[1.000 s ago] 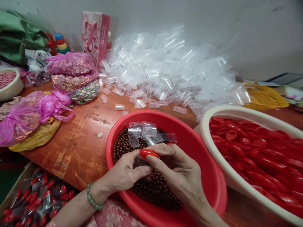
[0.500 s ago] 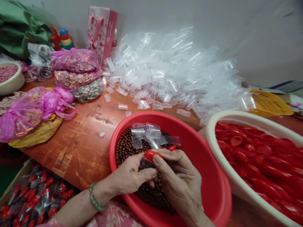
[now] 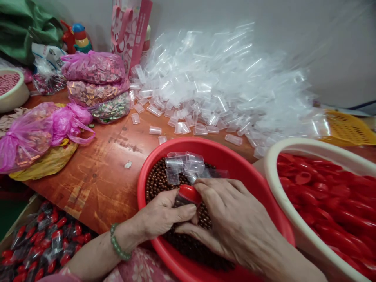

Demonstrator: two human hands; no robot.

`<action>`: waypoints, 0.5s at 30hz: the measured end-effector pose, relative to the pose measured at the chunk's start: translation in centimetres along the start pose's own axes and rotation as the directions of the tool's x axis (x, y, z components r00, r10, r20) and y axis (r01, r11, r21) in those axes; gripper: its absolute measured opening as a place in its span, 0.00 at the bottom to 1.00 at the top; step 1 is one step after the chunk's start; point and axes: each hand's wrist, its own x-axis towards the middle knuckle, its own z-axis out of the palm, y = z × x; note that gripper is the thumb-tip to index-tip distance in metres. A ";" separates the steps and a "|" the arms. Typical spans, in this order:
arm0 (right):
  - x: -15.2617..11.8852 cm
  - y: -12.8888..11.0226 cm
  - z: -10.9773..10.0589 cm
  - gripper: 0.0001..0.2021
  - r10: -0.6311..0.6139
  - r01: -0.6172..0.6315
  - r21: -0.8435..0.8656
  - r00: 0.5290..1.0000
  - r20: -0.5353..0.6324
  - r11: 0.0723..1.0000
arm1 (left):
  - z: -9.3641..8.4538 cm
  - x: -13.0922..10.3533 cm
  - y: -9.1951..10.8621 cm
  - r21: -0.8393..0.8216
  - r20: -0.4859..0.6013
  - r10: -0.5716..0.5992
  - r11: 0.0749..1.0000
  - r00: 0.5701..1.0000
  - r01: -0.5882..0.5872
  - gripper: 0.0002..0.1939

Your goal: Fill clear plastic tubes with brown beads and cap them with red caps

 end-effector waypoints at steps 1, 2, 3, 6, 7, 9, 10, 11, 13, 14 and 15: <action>0.2 -0.1 -0.1 0.22 -0.011 0.014 -0.049 0.999 0.047 0.999 | 0.1 0.0 0.0 -0.021 -0.021 -0.009 1.000 1.000 0.009 0.25; 0.4 -0.2 -0.2 0.20 -0.020 0.027 -0.084 0.996 0.085 0.996 | 0.2 0.1 -0.1 -0.048 -0.044 -0.018 0.999 0.999 0.016 0.25; 0.6 -0.3 -0.2 0.19 -0.031 0.044 -0.108 0.993 0.112 0.993 | 0.3 0.1 -0.2 -0.077 -0.065 -0.025 0.997 0.998 0.020 0.25; 0.7 -0.4 0.2 0.21 -0.069 0.087 -0.135 0.988 0.136 0.987 | 0.4 0.3 -0.5 -0.155 -0.083 -0.033 0.988 0.996 0.019 0.24; 0.8 -0.4 0.3 0.22 -0.078 0.096 -0.132 0.988 0.134 0.987 | 0.4 0.3 -0.6 -0.175 -0.086 -0.030 0.985 0.996 0.015 0.24; 0.8 -0.4 0.7 0.20 -0.089 0.105 -0.120 0.988 0.127 0.987 | 0.5 0.4 -0.7 -0.204 -0.104 -0.013 0.979 0.995 -0.008 0.23; 0.8 -0.4 0.8 0.18 -0.094 0.108 -0.114 0.989 0.117 0.988 | 0.5 0.4 -0.8 -0.218 -0.116 -0.002 0.976 0.993 -0.023 0.22; 0.9 -0.4 1.0 0.16 -0.098 0.109 -0.109 0.990 0.105 0.988 | 0.5 0.4 -0.8 -0.232 -0.123 0.011 0.972 0.992 -0.040 0.22; 0.9 -0.5 1.4 0.14 -0.097 0.104 -0.110 0.993 0.071 0.988 | 0.6 0.5 -0.8 -0.259 -0.124 0.036 0.964 0.992 -0.067 0.22; 1.0 -0.6 1.6 0.14 -0.096 0.102 -0.115 0.994 0.053 0.988 | 0.6 0.5 -0.8 -0.268 -0.125 0.041 0.961 0.991 -0.073 0.22; 1.0 -0.6 1.7 0.14 -0.096 0.100 -0.121 0.995 0.036 0.988 | 0.7 0.5 -0.8 -0.275 -0.131 0.041 0.959 0.991 -0.076 0.22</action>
